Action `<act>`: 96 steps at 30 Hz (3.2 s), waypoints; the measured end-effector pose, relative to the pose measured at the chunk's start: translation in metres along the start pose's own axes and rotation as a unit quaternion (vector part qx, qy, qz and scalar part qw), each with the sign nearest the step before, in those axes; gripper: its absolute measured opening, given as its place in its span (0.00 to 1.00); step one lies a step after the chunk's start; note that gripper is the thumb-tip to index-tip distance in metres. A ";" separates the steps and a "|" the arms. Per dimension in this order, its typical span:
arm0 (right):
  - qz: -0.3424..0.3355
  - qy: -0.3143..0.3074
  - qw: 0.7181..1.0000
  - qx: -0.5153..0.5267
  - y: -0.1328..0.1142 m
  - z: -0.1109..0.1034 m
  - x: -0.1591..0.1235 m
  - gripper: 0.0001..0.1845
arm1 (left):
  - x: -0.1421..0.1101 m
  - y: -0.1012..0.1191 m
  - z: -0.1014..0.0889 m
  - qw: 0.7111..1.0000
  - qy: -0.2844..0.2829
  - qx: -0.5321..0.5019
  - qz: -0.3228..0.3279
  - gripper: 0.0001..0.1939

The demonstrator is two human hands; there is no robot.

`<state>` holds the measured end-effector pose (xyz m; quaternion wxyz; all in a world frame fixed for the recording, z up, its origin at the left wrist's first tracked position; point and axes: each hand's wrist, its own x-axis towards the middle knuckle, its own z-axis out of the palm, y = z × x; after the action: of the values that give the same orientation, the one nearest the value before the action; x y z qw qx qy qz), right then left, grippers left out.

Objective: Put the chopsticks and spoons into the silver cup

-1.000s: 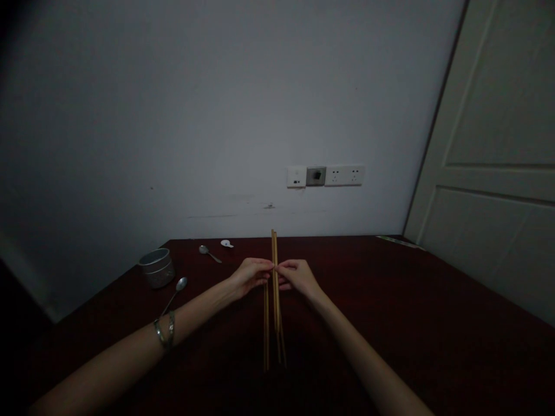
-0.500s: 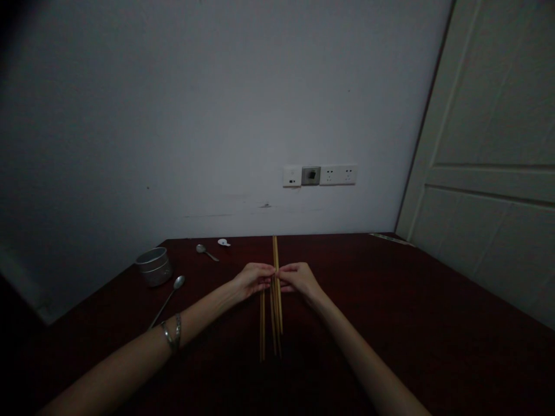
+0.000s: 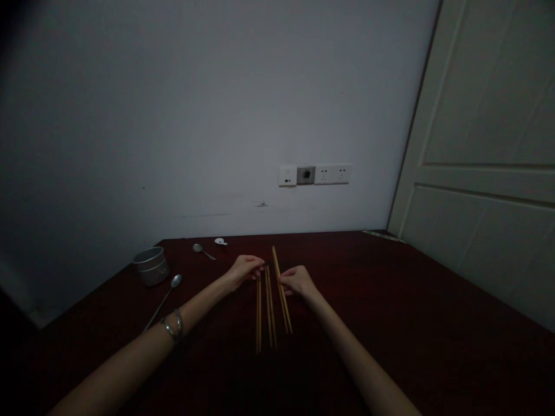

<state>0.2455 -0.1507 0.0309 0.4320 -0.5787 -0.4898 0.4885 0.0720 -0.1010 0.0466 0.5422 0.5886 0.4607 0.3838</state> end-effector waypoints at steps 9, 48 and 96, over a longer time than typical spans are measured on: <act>-0.002 0.067 0.962 -0.265 0.012 0.005 -0.001 0.02 | 0.017 -0.041 -0.062 0.979 0.194 0.068 0.016 0.07; -0.074 0.072 0.935 -0.340 0.026 0.010 -0.006 0.02 | 0.012 -0.065 -0.071 0.968 0.189 0.134 0.096 0.08; -0.166 -0.020 0.899 -0.405 0.006 -0.003 0.013 0.14 | -0.138 -0.028 -0.217 0.799 0.140 0.579 -0.081 0.11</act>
<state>0.2500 -0.1390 0.0233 0.2251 -0.6040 -0.7428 0.1808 -0.1771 -0.1719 0.0510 0.0589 0.6929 0.7144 0.0783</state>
